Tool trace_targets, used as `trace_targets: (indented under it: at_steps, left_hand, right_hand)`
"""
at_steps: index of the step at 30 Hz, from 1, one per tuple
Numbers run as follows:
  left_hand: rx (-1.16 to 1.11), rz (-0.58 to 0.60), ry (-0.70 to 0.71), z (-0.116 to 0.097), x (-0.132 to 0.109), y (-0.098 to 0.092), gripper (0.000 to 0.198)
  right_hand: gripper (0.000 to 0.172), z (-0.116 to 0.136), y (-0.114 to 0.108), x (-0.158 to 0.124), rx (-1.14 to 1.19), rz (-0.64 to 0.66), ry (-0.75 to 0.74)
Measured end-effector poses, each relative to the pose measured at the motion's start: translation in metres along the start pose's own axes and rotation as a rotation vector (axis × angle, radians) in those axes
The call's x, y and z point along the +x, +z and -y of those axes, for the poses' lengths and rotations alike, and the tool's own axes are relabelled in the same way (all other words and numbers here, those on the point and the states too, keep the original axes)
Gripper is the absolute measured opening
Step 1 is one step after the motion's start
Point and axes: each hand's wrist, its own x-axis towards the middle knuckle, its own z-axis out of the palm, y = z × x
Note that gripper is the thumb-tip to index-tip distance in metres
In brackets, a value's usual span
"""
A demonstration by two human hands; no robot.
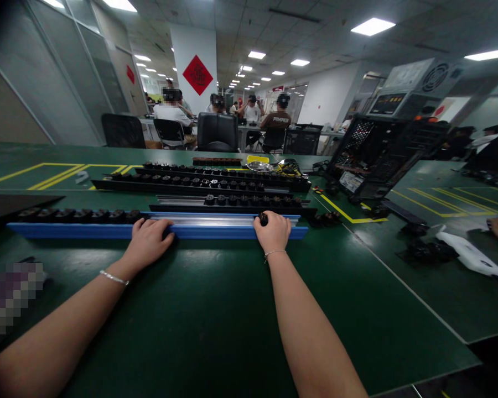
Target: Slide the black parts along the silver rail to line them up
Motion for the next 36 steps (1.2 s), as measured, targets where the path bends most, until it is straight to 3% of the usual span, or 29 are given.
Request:
trace_targets:
  at_steps: [36]
  left_hand:
    - [-0.002,-0.004,0.008,0.002,0.000,0.001,0.033]
  right_hand:
    - [0.027,-0.024,-0.006,0.006,-0.066,-0.108,0.122]
